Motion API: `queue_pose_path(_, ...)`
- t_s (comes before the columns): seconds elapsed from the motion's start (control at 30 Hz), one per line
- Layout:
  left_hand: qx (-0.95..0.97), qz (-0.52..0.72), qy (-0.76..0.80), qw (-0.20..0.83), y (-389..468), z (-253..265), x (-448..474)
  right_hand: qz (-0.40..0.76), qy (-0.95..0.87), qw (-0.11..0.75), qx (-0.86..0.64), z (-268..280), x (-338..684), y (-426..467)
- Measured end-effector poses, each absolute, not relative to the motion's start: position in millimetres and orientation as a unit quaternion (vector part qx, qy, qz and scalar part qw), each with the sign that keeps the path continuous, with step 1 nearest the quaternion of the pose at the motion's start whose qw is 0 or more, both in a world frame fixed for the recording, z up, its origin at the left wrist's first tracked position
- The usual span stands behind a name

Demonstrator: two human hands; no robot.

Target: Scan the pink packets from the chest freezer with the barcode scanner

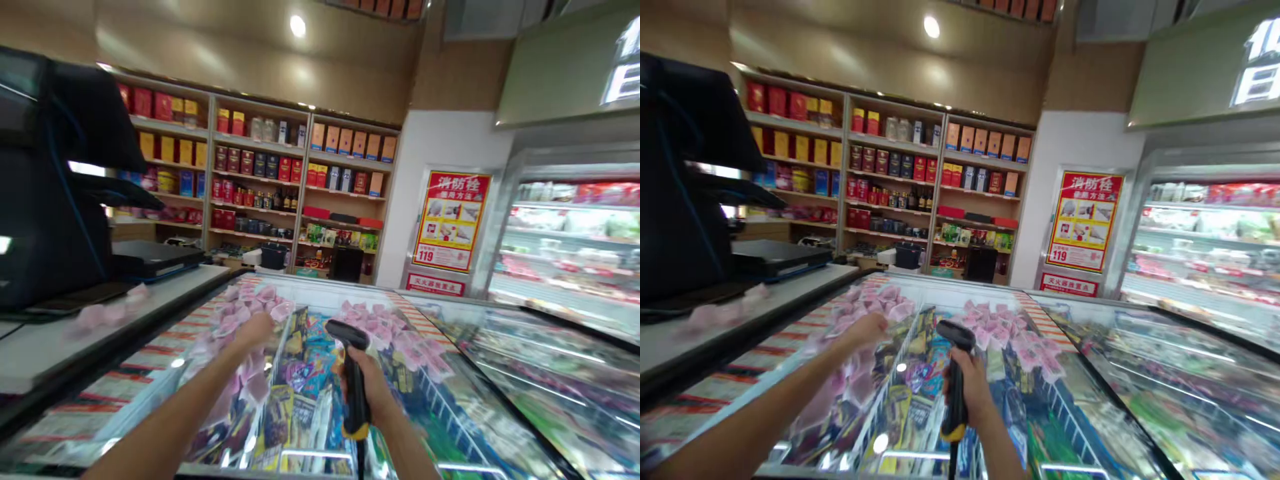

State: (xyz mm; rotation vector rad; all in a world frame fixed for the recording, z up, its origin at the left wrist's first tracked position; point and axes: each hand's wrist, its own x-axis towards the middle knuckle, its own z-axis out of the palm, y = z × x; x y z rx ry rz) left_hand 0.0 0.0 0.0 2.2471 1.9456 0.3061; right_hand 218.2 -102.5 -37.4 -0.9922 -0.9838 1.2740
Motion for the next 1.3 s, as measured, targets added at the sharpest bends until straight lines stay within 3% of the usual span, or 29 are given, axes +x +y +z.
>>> queue_pose_path(0.17,0.737,0.072,0.669,0.063,-17,-1,-23,0.568,-0.443,0.544,-0.43,-42,190,-109)
queue_pose_path(0.53,0.71,0.145,0.675,0.137,6,-10,-34,0.557,-0.423,0.567,-0.435,-42,205,-106)
queue_pose_path(0.7,0.642,0.289,0.674,0.223,10,-3,-23,0.564,-0.407,0.581,-0.422,-44,217,-100)
queue_pose_path(1.0,0.407,0.52,0.527,0.535,17,-8,48,0.573,-0.414,0.591,-0.388,-32,210,-104)
queue_pose_path(1.3,0.321,0.547,0.504,0.586,21,-26,69,0.565,-0.415,0.571,-0.427,-35,217,-104)
